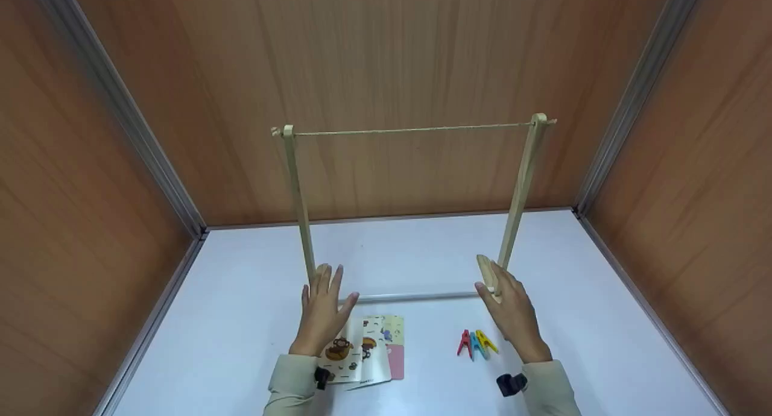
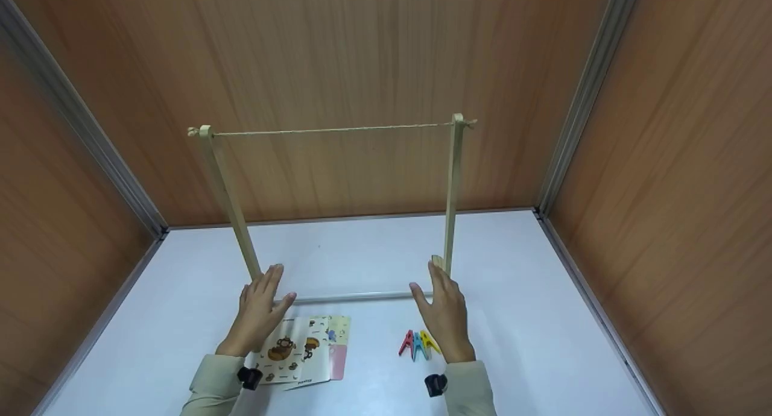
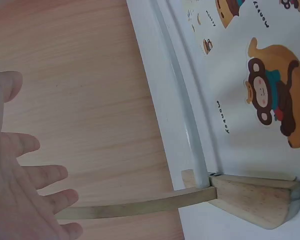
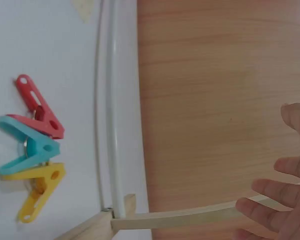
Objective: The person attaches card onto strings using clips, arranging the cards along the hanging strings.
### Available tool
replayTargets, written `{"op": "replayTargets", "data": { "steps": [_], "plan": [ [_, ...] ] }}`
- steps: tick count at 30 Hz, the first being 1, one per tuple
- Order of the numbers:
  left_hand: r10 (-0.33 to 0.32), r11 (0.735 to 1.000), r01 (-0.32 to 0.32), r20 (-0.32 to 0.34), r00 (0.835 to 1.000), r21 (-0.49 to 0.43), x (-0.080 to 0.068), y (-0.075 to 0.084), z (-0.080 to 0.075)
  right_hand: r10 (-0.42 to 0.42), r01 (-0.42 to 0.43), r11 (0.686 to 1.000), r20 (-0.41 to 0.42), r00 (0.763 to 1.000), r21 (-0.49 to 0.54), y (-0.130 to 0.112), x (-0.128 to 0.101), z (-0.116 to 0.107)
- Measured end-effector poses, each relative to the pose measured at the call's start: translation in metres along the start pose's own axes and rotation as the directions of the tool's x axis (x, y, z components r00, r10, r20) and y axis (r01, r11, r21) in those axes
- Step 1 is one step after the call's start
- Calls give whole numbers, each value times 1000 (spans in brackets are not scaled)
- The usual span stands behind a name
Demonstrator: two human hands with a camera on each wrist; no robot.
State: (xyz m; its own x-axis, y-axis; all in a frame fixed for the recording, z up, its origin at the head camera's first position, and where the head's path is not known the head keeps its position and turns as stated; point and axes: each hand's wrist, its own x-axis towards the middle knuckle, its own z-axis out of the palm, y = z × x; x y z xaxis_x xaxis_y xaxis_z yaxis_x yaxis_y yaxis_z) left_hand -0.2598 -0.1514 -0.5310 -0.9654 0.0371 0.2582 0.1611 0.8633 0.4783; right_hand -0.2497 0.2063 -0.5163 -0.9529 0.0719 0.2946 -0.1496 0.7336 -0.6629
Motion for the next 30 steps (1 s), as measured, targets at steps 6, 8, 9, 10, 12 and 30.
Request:
{"op": "replayTargets", "data": {
  "steps": [6,8,9,10,12,30],
  "plan": [
    [-33,993,40,69,997,-107,-2,-16,3,105,-109,986,42,994,125,14,-8,4],
    [-51,990,63,97,994,-124,-3,-22,3,117,-121,983,40,992,139,19,-11,7],
    [-60,988,75,111,992,-133,-3,-24,4,121,-125,981,35,992,146,22,-13,9],
    [-68,987,85,126,990,-139,-4,-27,5,125,-128,980,33,992,149,25,-14,10],
    [-84,983,107,152,985,-151,-4,-32,7,128,-131,981,34,991,145,30,-18,13],
    [-143,973,187,284,948,-138,-7,-61,20,257,-285,952,217,942,109,63,-45,23]
  ]
}}
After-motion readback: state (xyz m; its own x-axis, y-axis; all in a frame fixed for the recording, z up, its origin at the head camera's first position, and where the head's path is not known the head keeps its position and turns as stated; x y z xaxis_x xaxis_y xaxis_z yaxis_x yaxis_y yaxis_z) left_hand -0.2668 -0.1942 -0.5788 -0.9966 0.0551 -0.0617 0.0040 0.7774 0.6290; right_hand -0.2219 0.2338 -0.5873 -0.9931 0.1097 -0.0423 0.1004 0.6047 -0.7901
